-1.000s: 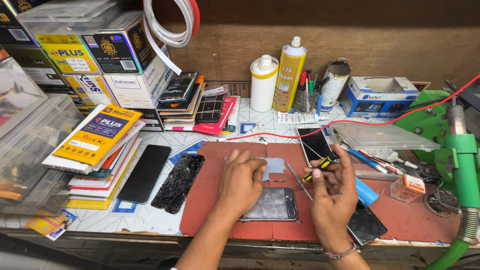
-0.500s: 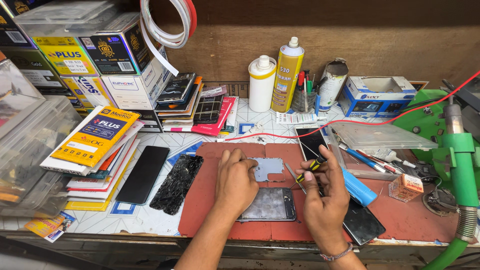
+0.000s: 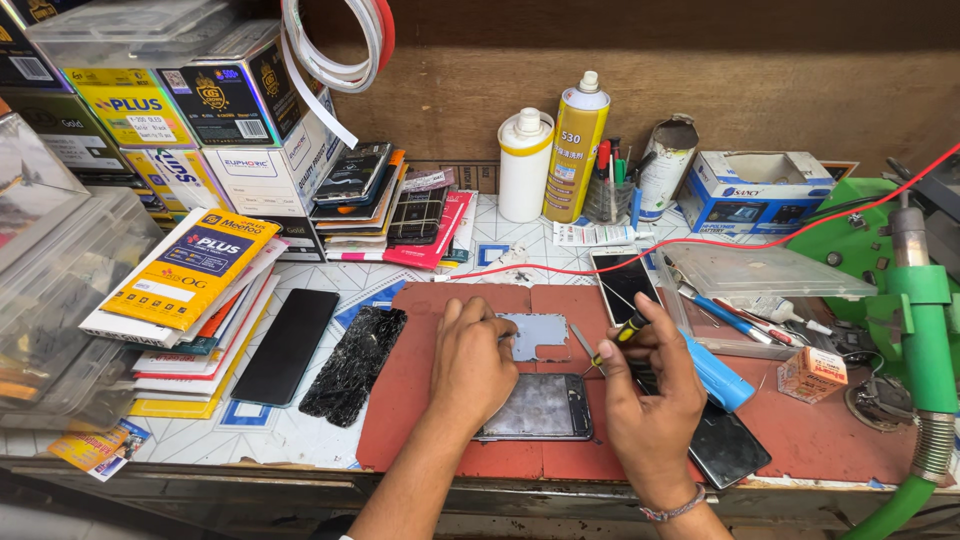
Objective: The person uses a screwdriver to pry open a smartphone, removes the back cover, and detaches the battery. They then reassemble the phone by placing the back cover back on and pressing it into place.
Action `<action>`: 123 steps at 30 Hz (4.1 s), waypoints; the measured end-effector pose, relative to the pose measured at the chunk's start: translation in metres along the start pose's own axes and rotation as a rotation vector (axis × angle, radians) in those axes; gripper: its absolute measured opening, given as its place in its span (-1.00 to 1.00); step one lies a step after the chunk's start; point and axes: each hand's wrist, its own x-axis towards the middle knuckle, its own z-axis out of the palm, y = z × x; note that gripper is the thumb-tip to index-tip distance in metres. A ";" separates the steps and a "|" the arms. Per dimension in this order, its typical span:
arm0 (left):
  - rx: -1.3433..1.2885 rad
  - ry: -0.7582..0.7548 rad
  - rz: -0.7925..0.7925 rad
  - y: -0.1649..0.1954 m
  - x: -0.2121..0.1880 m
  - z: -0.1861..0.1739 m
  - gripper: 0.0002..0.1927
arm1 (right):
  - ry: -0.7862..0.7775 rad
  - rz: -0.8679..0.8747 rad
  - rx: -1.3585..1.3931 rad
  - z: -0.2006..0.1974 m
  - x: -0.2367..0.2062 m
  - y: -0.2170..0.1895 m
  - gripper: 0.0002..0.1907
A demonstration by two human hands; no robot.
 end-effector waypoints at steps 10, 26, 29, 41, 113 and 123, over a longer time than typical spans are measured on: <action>-0.003 -0.008 -0.010 0.000 0.000 0.000 -0.82 | 0.043 -0.027 -0.056 0.000 -0.001 -0.001 -0.43; -0.001 -0.017 -0.019 0.002 0.000 -0.002 -0.78 | -0.192 -0.038 0.143 0.004 -0.001 0.001 -0.48; -0.005 -0.027 -0.017 0.002 0.000 -0.002 -0.77 | -0.140 -0.014 -0.076 0.006 0.000 0.007 -0.46; 0.001 -0.018 -0.002 0.001 0.000 -0.001 -0.78 | -0.261 -0.005 0.109 0.002 0.001 0.018 -0.45; -0.150 -0.241 0.360 0.015 -0.005 -0.014 -0.79 | -0.108 0.018 0.021 -0.001 0.002 0.011 -0.36; -0.157 -0.275 0.374 0.015 -0.005 -0.012 -0.79 | -0.069 0.033 0.104 -0.002 0.001 0.011 -0.34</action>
